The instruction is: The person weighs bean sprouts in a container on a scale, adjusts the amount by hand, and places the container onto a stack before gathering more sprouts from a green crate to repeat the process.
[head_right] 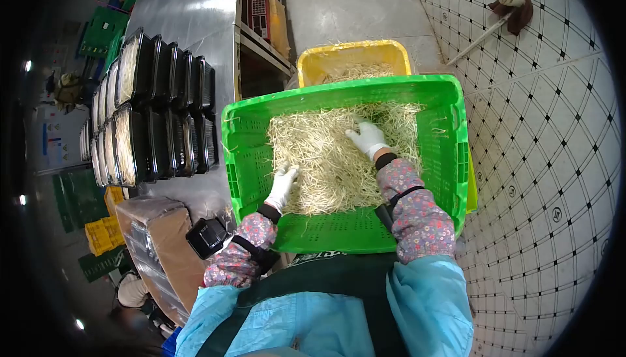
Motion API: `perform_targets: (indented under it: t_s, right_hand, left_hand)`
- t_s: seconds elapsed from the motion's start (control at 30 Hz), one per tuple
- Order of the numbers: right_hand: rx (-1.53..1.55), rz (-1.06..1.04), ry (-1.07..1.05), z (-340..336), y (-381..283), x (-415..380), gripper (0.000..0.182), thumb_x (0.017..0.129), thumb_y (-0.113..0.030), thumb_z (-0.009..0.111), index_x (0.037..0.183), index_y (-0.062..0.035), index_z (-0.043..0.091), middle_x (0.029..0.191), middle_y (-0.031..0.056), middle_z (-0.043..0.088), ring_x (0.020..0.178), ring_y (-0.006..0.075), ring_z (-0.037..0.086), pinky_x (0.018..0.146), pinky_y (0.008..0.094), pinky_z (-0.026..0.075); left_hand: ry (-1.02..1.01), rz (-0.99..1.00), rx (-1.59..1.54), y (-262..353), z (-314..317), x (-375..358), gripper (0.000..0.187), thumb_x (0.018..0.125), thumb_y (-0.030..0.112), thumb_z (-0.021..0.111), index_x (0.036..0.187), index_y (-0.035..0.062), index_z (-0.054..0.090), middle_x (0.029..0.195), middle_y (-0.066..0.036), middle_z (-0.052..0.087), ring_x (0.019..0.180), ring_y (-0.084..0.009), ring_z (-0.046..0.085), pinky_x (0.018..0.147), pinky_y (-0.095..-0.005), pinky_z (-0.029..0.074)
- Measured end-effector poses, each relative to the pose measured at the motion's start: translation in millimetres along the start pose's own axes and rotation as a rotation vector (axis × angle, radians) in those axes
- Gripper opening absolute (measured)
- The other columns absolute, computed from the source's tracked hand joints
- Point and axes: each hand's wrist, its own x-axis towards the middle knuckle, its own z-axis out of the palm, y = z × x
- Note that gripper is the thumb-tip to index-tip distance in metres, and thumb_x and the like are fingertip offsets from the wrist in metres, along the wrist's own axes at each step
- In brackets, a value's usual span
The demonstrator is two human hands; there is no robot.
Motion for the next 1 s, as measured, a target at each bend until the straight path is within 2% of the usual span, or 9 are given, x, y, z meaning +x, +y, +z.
perform_targets:
  t_s: [0.13,0.3,0.43,0.53,0.63,0.73,0.83,0.9,1.0]
  right_hand:
    - [-0.022,0.053,-0.113,61,-33,1,0.079,0.089,-0.054,0.056,0.150,-0.0077,0.036,0.145,0.0212,0.047,0.132,0.0347,0.048,0.110,0.0403,0.037]
    - [0.611,-0.105,-0.257,77,-40,-13,0.090,0.079,-0.042,0.076,0.143,0.0089,0.039,0.139,0.0261,0.051,0.128,0.0322,0.052,0.107,0.0363,0.041]
    - [1.100,-0.180,-0.426,53,-55,-18,0.080,0.075,-0.021,0.083,0.138,0.0097,0.044,0.125,0.0153,0.061,0.113,0.0180,0.059,0.096,0.0312,0.048]
    - [0.986,-0.257,-0.221,59,-42,2,0.082,0.075,-0.021,0.083,0.139,0.0092,0.042,0.131,0.0146,0.058,0.115,0.0175,0.058,0.097,0.0310,0.047]
    - [0.703,-0.239,-0.044,51,-10,11,0.080,0.078,-0.019,0.080,0.143,0.0036,0.039,0.135,0.0136,0.055,0.120,0.0213,0.055,0.100,0.0328,0.046]
    - [0.186,-0.122,0.191,50,14,24,0.075,0.084,-0.029,0.074,0.145,-0.0022,0.039,0.137,0.0163,0.055,0.123,0.0271,0.055,0.104,0.0351,0.044]
    - [0.298,0.161,0.192,87,-4,24,0.070,0.089,-0.042,0.065,0.146,-0.0087,0.041,0.139,0.0185,0.054,0.126,0.0321,0.053,0.106,0.0376,0.041]
    - [0.535,0.174,-0.093,73,-66,-16,0.070,0.092,-0.048,0.056,0.149,-0.0127,0.036,0.143,0.0174,0.051,0.128,0.0342,0.051,0.109,0.0410,0.038]
    - [0.384,-0.105,-0.022,114,-72,-17,0.071,0.092,-0.056,0.053,0.147,-0.0125,0.041,0.140,0.0199,0.052,0.125,0.0335,0.054,0.107,0.0420,0.040]
  left_hand:
    - [0.077,0.056,-0.005,2,53,16,0.074,0.091,0.019,0.071,0.146,-0.0080,0.030,0.102,-0.004,0.063,0.076,-0.0078,0.053,0.065,-0.0201,0.045]
    - [0.030,0.103,-0.387,38,76,-19,0.043,0.092,0.022,0.070,0.127,-0.0004,0.057,0.122,-0.008,0.063,0.113,-0.0146,0.057,0.098,-0.0313,0.044]
    - [-0.197,-0.062,-0.529,52,42,-33,0.042,0.090,0.013,0.070,0.127,-0.0007,0.057,0.114,-0.010,0.067,0.100,-0.0158,0.063,0.089,-0.0296,0.049]
    - [-0.098,0.128,-0.221,26,16,4,0.034,0.088,0.009,0.070,0.119,-0.0004,0.063,0.110,-0.008,0.068,0.097,-0.0173,0.065,0.085,-0.0314,0.052]
    - [-0.078,0.016,0.146,15,-18,15,0.036,0.085,0.004,0.070,0.119,-0.0016,0.061,0.108,-0.008,0.069,0.095,-0.0169,0.066,0.086,-0.0322,0.054]
    - [0.032,0.095,-0.090,1,-9,32,0.046,0.084,0.002,0.070,0.127,-0.0033,0.054,0.109,-0.010,0.067,0.089,-0.0176,0.065,0.081,-0.0293,0.054]
    - [0.225,0.159,-0.072,-4,19,35,0.044,0.085,0.006,0.071,0.123,-0.0028,0.052,0.103,-0.008,0.065,0.086,-0.0146,0.063,0.076,-0.0273,0.053]
    - [0.215,0.022,-0.092,-18,31,47,0.056,0.086,0.012,0.071,0.132,-0.0070,0.044,0.098,-0.013,0.064,0.086,-0.0164,0.061,0.075,-0.0296,0.052]
    - [0.193,0.038,-0.299,0,58,-2,0.050,0.093,0.030,0.065,0.130,0.0007,0.050,0.117,-0.013,0.060,0.101,-0.0193,0.058,0.084,-0.0347,0.050]
